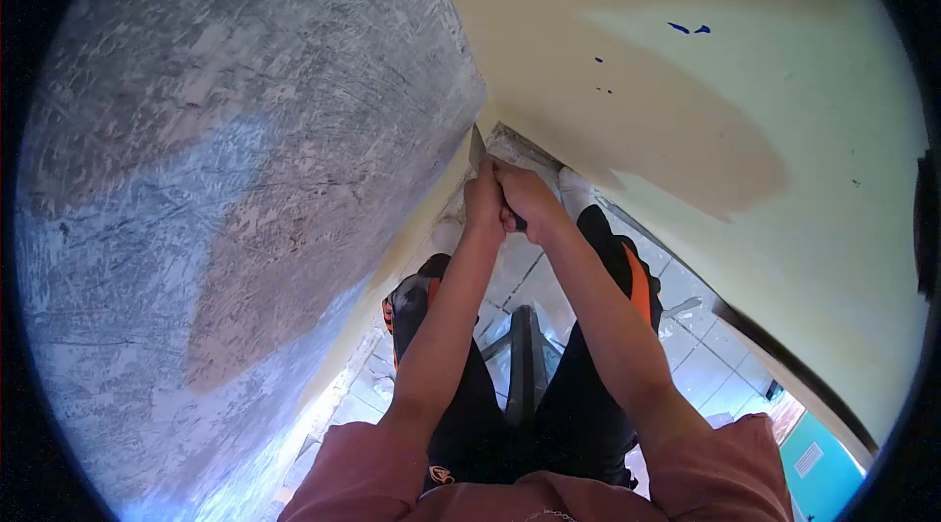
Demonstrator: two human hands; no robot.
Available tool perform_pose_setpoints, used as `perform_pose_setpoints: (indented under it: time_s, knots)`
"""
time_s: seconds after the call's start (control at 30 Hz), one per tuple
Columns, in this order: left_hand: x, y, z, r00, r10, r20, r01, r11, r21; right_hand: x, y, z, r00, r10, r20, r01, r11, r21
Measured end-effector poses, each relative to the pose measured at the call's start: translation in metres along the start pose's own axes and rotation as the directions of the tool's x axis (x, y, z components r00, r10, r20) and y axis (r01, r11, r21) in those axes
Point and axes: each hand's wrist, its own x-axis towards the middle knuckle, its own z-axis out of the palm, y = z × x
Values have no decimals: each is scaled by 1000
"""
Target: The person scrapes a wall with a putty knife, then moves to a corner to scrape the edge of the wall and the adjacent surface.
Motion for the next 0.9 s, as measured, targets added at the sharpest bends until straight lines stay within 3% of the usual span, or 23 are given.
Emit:
perform_pose_setpoints:
  time_s: [0.2,0.33,0.4,0.53,0.6,0.73,0.8,0.9]
  knots:
    - [9,7,-2,993,-101,58,96,991,91,24,12,-1,998,-3,-66,6,999,48]
    - [-4,10,-3,995,-77,60,73,995,68,9,0,3,999,34,-36,-31,997,76]
    - [-8,8,-5,997,-37,75,33,998,44,4,2,2,1000,-4,-9,4,1000,2]
    - [5,9,2,991,-49,127,48,999,18,26,10,-3,998,-39,-58,39,999,-9]
    - [-3,15,2,990,-144,15,142,987,79,25,10,-1,997,-30,-71,30,1000,-1]
    - [-9,9,-4,997,-81,-1,81,995,60,11,10,2,999,-13,-53,13,1000,-2]
    - [4,7,-3,990,-58,132,55,998,30,12,3,1,1000,12,-25,-12,1000,24]
    - [-1,7,-1,992,-67,110,60,996,64,9,3,-2,999,11,-43,-9,999,47]
